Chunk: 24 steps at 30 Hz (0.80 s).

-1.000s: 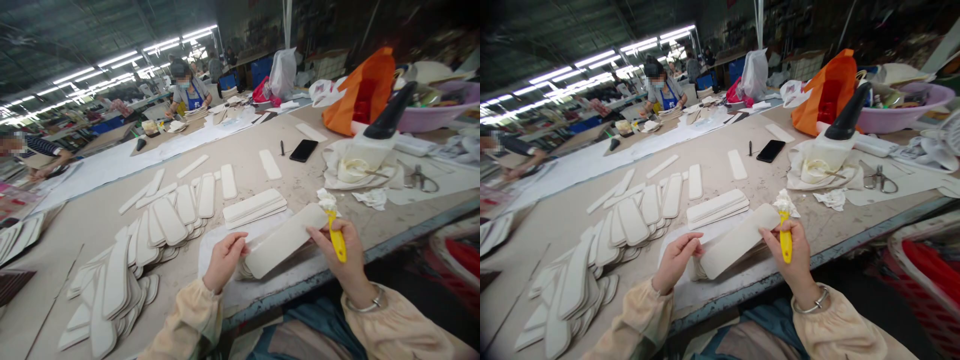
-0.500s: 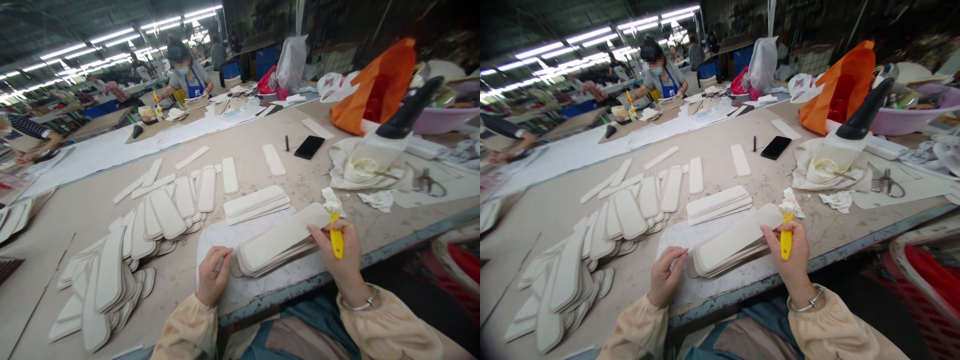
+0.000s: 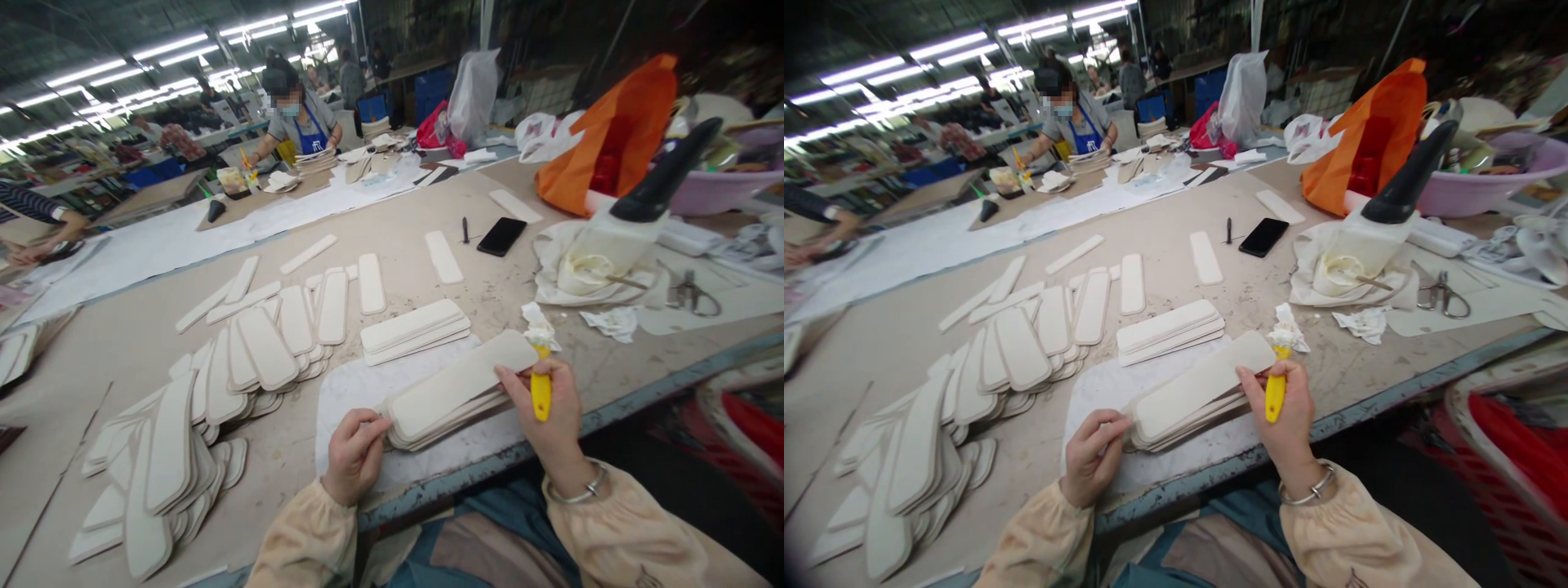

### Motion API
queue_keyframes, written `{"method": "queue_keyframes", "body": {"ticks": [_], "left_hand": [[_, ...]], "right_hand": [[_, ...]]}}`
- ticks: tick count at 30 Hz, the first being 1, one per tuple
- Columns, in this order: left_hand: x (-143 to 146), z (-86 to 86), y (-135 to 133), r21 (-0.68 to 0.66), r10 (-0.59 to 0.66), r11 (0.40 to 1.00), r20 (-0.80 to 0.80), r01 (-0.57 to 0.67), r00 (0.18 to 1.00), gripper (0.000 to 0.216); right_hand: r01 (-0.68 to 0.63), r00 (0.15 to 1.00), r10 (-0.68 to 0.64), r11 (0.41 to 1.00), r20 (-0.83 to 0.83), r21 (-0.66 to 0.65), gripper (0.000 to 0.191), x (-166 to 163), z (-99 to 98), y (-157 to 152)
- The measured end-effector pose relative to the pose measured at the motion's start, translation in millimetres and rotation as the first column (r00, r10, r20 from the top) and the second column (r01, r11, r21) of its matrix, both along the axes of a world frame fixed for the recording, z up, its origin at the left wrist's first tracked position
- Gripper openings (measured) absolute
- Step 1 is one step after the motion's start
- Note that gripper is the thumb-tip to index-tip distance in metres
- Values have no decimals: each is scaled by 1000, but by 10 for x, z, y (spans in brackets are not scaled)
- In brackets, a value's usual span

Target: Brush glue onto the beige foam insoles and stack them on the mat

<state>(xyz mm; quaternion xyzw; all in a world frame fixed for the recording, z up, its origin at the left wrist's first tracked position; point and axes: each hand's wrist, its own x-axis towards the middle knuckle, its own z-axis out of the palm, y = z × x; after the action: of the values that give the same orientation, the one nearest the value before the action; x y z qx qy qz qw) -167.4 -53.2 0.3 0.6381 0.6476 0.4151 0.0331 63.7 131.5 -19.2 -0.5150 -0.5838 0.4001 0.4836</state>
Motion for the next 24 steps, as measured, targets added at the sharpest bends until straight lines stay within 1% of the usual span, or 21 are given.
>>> {"method": "queue_keyframes", "body": {"ticks": [5,9,11,15,19,24], "left_hand": [[-12,-32,26,41,-50,998,-64,53,997,39],[-12,-31,35,25,-71,997,-100,74,992,43],[-4,-6,48,10,-35,999,-68,36,997,42],[22,58,121,-54,102,994,45,-100,994,43],[57,59,211,-138,147,981,51,-138,988,36],[77,12,245,-164,183,972,60,-171,981,32]], "right_hand": [[47,996,-50,998,80,36,48,8,-55,2],[27,998,-29,998,56,51,49,14,-50,0],[24,998,-27,997,48,69,49,17,-45,-2],[26,998,-30,998,61,59,49,22,-47,-4],[32,997,-35,998,73,46,49,23,-65,-3],[54,993,-59,997,106,48,48,17,-29,-18]]}}
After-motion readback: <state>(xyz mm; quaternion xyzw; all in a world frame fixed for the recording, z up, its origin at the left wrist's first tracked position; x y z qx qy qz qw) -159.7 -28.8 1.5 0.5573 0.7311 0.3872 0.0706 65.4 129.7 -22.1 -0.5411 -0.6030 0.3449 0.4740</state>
